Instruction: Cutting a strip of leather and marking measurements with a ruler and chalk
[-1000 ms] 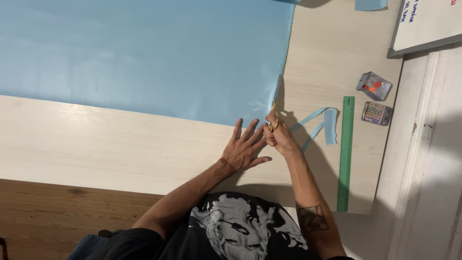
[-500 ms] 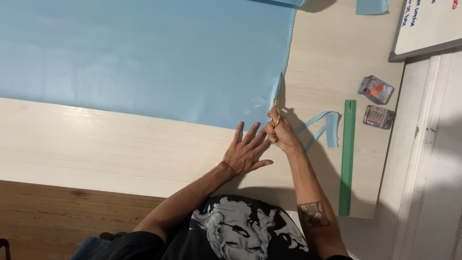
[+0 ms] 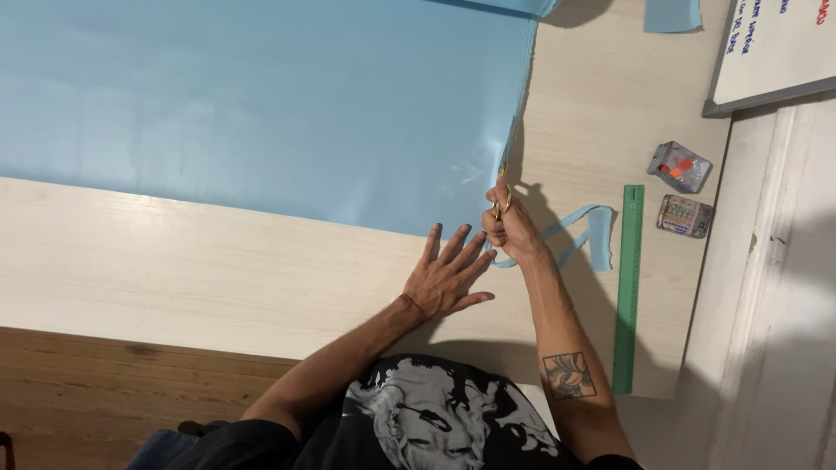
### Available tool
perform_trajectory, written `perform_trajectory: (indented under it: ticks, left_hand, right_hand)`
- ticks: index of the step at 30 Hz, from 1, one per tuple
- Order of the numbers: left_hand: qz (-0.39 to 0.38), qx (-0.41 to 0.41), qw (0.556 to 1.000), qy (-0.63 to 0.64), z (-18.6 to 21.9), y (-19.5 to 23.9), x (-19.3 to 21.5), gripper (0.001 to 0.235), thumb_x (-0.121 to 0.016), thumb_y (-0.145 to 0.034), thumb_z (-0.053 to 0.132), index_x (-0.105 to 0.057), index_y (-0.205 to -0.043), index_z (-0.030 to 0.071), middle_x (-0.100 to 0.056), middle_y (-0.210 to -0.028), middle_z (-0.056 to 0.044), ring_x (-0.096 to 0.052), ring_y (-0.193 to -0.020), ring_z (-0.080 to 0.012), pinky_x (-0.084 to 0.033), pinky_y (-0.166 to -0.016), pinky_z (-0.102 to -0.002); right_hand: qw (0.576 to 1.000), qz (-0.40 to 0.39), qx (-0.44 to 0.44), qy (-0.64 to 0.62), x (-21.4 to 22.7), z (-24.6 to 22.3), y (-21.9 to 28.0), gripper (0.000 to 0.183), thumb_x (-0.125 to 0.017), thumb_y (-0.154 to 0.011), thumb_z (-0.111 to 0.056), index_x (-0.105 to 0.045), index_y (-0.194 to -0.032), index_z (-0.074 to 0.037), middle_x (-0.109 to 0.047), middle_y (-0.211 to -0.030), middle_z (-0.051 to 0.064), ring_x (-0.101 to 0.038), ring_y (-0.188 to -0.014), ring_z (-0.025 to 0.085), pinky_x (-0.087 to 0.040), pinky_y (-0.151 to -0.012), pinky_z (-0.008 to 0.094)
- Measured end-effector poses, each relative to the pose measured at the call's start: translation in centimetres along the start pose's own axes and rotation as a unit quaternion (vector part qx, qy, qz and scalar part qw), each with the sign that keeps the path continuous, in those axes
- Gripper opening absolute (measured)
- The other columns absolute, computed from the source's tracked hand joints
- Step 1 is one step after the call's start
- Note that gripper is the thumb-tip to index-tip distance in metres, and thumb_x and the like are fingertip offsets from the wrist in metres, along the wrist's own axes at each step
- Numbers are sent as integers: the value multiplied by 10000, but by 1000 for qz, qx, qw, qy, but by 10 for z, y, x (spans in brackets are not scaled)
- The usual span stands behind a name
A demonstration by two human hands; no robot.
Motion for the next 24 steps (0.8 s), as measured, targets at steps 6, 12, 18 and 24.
perform_trajectory:
  ticks: [6,12,18,24]
  left_hand:
    - [-12,-4,1000,1,0,2,-3,918,-383,-1094,884,-417,-1836,344,-376,-1927,-66,-261,-1803,-394,-99,-1426,-823]
    - [-16,-4,1000,6,0,1,1,916,-380,-1100,881,-435,-1827,328,-404,-1913,-77,-284,-1795,-396,-98,-1426,-819]
    - [-10,-6,1000,16,0,0,2,915,-406,-1101,871,-426,-1832,320,-399,-1914,-83,-282,-1795,-407,-106,-1421,-823]
    - [-3,-9,1000,12,0,1,1,913,-420,-1097,866,-434,-1827,318,-400,-1914,-86,-297,-1789,-409,-125,-1418,-826]
  right_hand:
    - [1000,15,6,6,7,1,-10,588,-474,-1162,-828,-455,-1122,-241,-213,-616,-69,-197,-490,76,-200,-361,199]
    - [1000,26,7,9,12,2,-14,579,-494,-1169,-811,-456,-1152,-234,-225,-606,-66,-208,-474,79,-207,-353,208]
    - [999,31,10,16,4,-12,-11,601,-530,-1178,-785,-450,-1211,-190,-225,-610,-63,-209,-484,77,-191,-372,210]
    - [998,35,11,41,3,-21,-13,666,-525,-1172,-804,-422,-1261,-152,-212,-636,-75,-199,-506,67,-192,-389,199]
Point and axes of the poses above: each hand's wrist, its own y-axis away from the middle knuckle, its own x-axis out of the back of the hand, z = x × y, the point moved 4 cm from there along -y, towards the middle knuckle
